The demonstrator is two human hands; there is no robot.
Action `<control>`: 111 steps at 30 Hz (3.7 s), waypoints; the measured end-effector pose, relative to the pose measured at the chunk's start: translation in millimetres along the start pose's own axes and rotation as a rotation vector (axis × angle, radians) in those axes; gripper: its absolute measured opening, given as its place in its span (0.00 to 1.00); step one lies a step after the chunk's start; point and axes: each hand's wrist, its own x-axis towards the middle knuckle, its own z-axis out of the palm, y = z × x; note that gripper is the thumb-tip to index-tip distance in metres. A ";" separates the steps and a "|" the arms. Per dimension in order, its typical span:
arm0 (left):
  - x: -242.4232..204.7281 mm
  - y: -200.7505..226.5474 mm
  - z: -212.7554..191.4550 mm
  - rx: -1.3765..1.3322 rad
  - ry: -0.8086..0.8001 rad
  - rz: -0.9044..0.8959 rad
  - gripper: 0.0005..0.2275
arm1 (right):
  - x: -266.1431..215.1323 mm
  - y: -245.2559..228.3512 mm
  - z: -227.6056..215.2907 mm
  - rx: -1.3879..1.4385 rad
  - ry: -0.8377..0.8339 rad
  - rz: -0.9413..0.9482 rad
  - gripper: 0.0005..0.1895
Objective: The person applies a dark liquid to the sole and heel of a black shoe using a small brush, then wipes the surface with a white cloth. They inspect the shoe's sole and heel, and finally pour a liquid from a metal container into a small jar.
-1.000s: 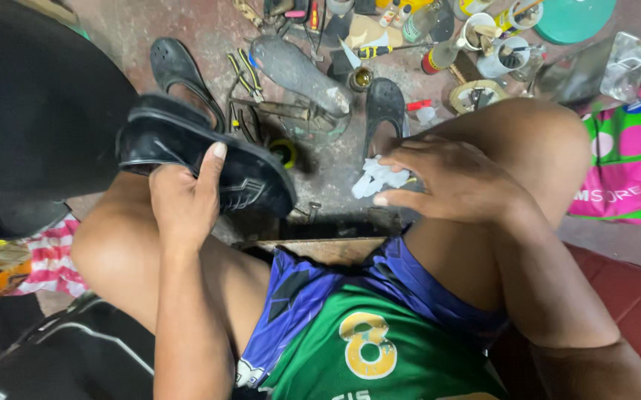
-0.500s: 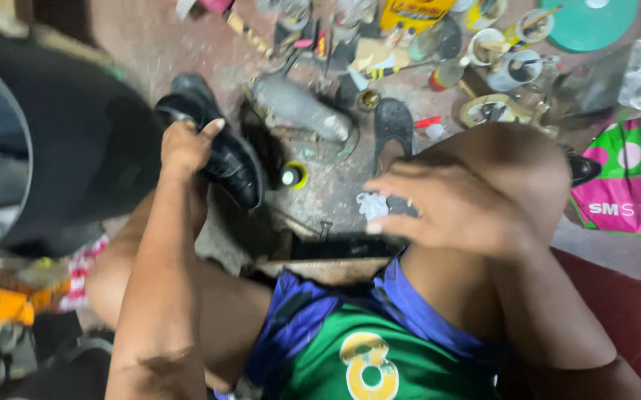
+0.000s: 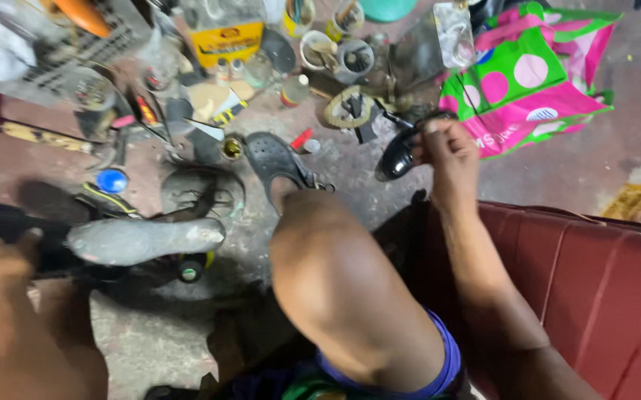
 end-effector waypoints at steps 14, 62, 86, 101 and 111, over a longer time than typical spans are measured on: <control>-34.5 72.4 -92.8 -0.245 0.011 -0.012 0.32 | -17.4 177.0 -12.1 -0.133 -0.210 0.801 0.13; -69.5 -52.2 54.2 -0.816 0.073 -0.076 0.17 | 22.6 107.8 -31.6 0.112 0.352 0.190 0.11; -378.6 113.6 -59.9 -1.927 0.193 1.030 0.34 | -133.8 -130.9 86.1 0.815 -0.539 -0.492 0.29; -373.7 129.5 -18.2 -2.835 0.210 1.094 0.26 | -240.5 -65.8 100.9 0.141 -0.917 -0.125 0.15; -345.7 81.7 -22.9 -2.810 0.446 0.680 0.23 | -253.3 -132.6 75.8 -0.861 -1.733 -0.164 0.33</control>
